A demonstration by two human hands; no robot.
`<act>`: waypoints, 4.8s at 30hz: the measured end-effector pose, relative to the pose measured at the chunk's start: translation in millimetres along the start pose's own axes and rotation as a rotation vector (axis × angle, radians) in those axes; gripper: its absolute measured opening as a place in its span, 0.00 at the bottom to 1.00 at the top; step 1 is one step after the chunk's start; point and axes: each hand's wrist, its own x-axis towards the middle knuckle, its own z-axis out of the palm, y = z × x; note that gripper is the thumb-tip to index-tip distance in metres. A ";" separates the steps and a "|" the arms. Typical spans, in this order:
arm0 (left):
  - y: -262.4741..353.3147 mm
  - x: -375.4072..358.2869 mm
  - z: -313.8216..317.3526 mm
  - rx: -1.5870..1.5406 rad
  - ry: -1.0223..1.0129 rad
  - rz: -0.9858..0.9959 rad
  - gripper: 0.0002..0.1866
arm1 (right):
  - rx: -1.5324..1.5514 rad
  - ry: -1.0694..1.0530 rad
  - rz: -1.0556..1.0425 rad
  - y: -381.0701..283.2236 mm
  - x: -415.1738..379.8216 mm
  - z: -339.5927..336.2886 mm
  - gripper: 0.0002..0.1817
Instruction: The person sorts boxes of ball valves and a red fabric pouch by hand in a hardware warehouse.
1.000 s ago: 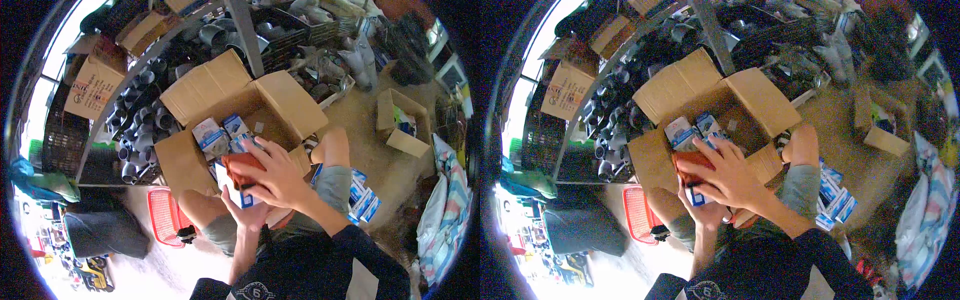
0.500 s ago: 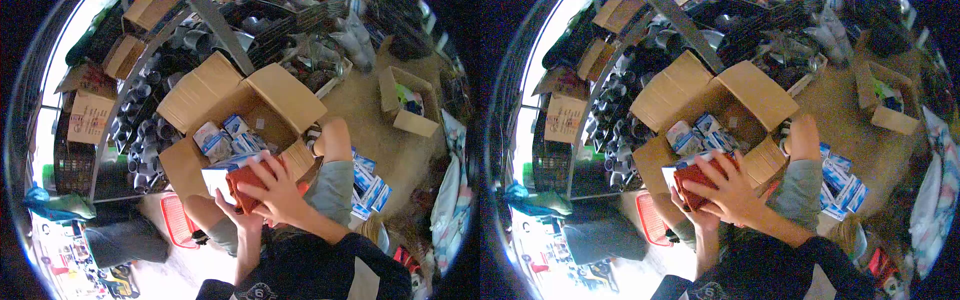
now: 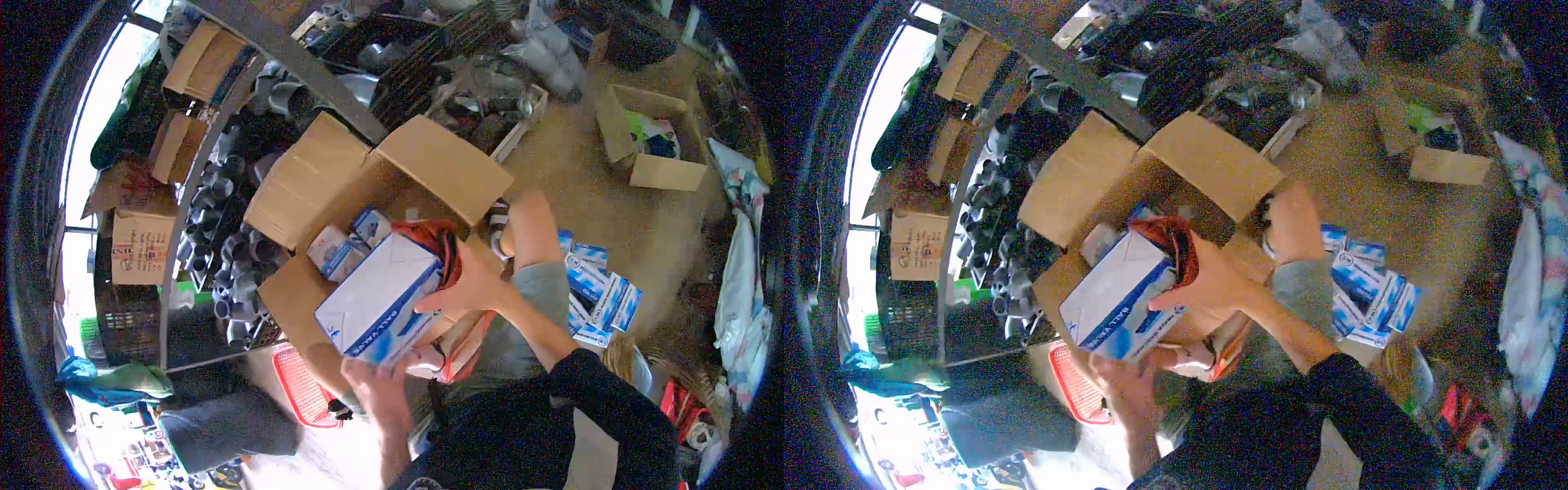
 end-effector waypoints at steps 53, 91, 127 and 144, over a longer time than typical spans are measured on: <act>-17.0 38.8 -30.3 -0.891 -0.331 -0.323 0.26 | -0.802 -0.454 -0.385 -13.4 -38.7 101.2 0.31; -15.9 31.9 11.7 -0.787 -0.424 0.084 0.39 | 1.065 0.261 0.227 13.0 -75.7 51.5 0.28; -49.0 43.6 -37.6 -1.020 -0.600 -0.440 0.34 | -0.785 -0.362 -0.351 -48.0 -81.1 78.2 0.31; -41.4 77.0 -98.0 -0.783 -0.255 -0.192 0.32 | -0.596 -0.482 -0.264 -40.5 -80.3 109.2 0.21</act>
